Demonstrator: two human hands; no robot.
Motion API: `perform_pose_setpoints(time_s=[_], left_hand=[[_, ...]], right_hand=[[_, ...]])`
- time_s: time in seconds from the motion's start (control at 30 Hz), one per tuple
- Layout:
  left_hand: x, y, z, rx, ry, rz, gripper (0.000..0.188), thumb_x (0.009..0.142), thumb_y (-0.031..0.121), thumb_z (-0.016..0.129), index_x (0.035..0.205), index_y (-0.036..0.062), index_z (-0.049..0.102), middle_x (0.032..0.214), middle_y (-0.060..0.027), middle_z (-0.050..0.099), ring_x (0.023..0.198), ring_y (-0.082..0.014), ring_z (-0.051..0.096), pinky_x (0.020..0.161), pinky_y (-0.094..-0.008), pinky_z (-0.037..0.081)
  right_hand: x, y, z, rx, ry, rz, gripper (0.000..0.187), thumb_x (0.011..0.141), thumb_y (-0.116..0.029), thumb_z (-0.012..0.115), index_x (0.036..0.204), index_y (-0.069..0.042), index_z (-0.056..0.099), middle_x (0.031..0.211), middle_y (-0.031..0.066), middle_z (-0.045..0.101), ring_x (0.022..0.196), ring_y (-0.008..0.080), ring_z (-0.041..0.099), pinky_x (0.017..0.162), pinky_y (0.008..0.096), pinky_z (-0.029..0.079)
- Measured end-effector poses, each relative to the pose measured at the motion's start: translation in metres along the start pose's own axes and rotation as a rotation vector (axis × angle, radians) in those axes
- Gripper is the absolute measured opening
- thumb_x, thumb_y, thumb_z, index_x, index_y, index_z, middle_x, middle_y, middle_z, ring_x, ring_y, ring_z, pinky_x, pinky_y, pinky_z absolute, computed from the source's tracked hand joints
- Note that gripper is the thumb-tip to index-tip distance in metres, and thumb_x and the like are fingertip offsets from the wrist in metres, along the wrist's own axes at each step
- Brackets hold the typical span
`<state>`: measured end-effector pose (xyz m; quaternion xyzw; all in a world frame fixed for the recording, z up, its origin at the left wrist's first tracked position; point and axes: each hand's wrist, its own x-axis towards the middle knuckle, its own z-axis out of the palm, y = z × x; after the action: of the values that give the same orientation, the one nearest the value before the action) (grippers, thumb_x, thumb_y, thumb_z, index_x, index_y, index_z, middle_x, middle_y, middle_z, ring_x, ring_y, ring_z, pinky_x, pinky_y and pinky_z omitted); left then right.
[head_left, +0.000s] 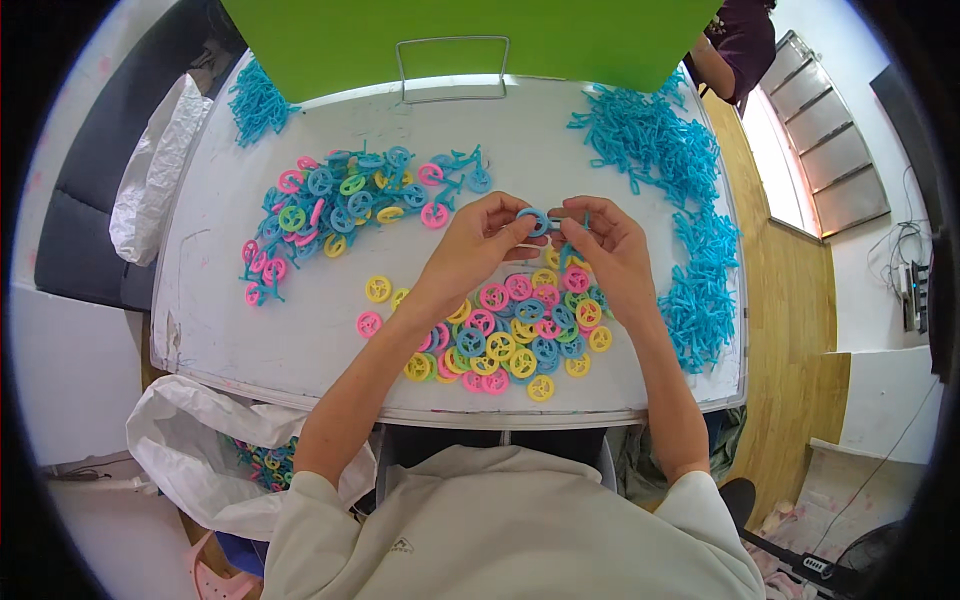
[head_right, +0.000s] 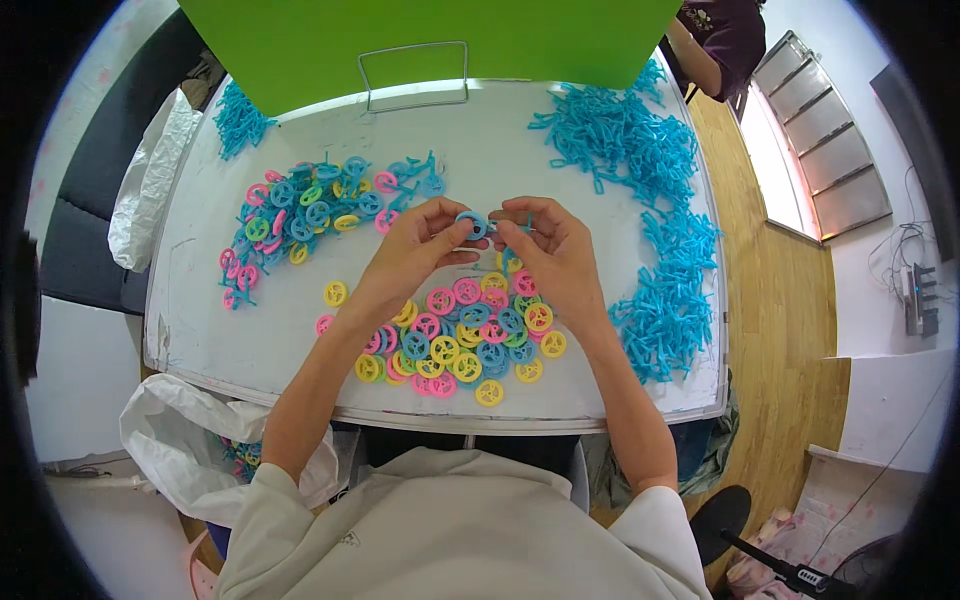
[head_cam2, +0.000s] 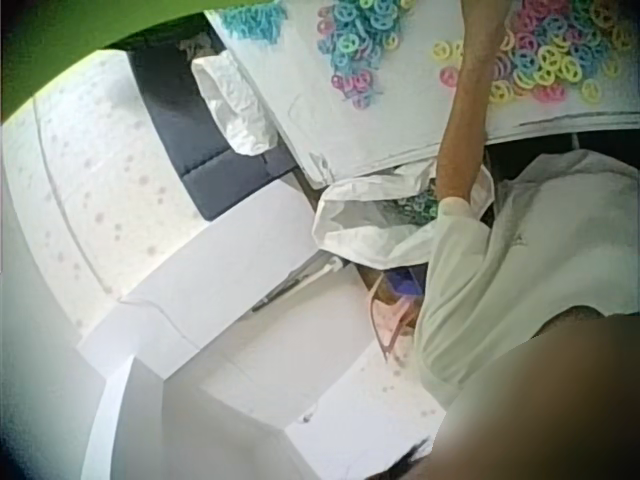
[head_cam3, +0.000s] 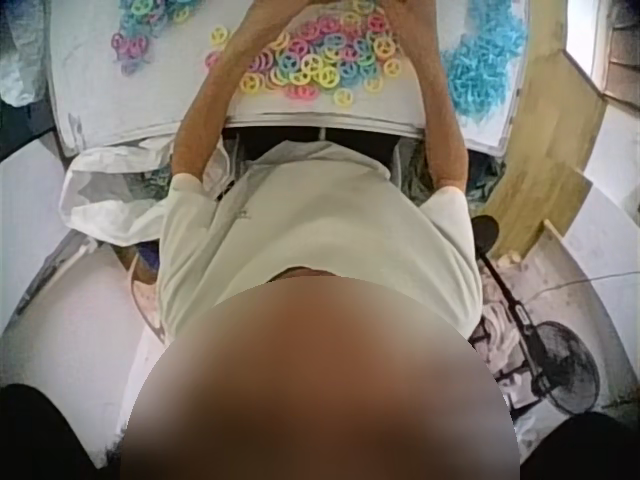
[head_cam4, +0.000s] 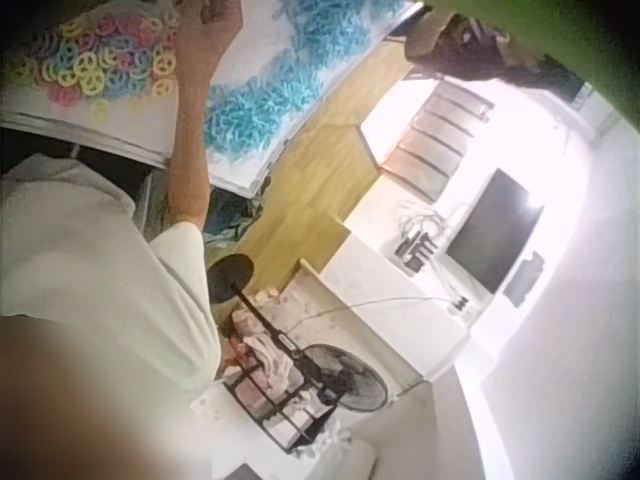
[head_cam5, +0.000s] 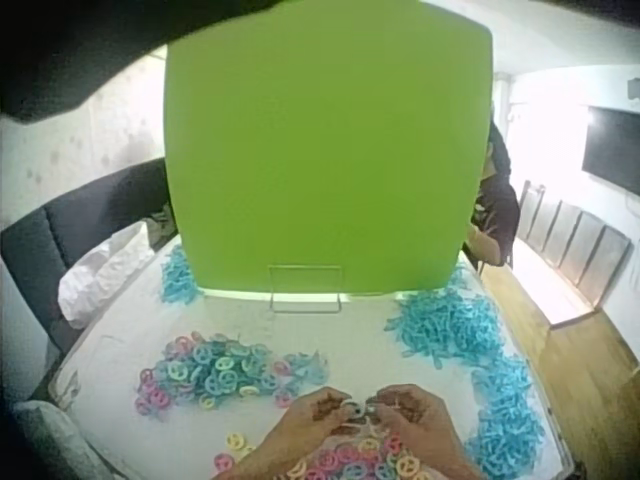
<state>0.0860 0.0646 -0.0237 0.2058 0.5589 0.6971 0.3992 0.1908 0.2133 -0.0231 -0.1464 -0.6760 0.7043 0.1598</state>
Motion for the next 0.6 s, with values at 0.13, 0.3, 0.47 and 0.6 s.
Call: perform_pose_setpoints(time_s=[0.13, 0.3, 0.47, 0.6], left_hand=[[0.000, 0.001, 0.001, 0.005, -0.004, -0.014, 0.018, 0.095, 0.012, 0.053, 0.105, -0.0025, 0.055, 0.101, -0.0088, 0.062, 0.092, -0.0151, 0.063, 0.079, -0.0267, 0.057], [0.000, -0.001, 0.002, 0.067, -0.027, 0.022, 0.019, 0.094, 0.012, 0.055, 0.106, -0.0026, 0.055, 0.099, -0.0080, 0.062, 0.092, -0.0141, 0.063, 0.079, -0.0263, 0.056], [0.001, -0.005, 0.000, 0.083, -0.029, 0.041, 0.019, 0.094, 0.011, 0.055, 0.106, -0.0030, 0.056, 0.099, -0.0084, 0.063, 0.092, -0.0137, 0.063, 0.080, -0.0259, 0.056], [0.003, -0.004, -0.002, -0.013, 0.056, 0.073, 0.018, 0.093, 0.009, 0.055, 0.106, -0.0037, 0.055, 0.099, -0.0090, 0.063, 0.091, -0.0144, 0.063, 0.081, -0.0257, 0.055]], right_hand=[[0.001, 0.003, -0.002, -0.038, -0.020, -0.047, 0.029, 0.084, 0.003, 0.063, 0.112, 0.002, 0.054, 0.105, 0.0134, 0.065, 0.086, 0.0148, 0.065, 0.074, 0.0241, 0.054], [-0.005, -0.008, 0.004, -0.130, 0.022, -0.010, 0.046, 0.080, 0.005, 0.066, 0.121, -0.001, 0.046, 0.114, 0.0157, 0.062, 0.089, 0.0163, 0.066, 0.072, 0.0243, 0.055], [-0.005, -0.007, 0.004, -0.091, 0.007, 0.008, 0.051, 0.080, 0.005, 0.066, 0.125, -0.002, 0.043, 0.115, 0.0170, 0.061, 0.088, 0.0159, 0.066, 0.072, 0.0236, 0.055], [-0.003, -0.004, 0.001, -0.039, -0.010, -0.019, 0.041, 0.082, 0.001, 0.066, 0.120, 0.001, 0.050, 0.110, 0.0152, 0.063, 0.084, 0.0150, 0.066, 0.071, 0.0239, 0.054]])
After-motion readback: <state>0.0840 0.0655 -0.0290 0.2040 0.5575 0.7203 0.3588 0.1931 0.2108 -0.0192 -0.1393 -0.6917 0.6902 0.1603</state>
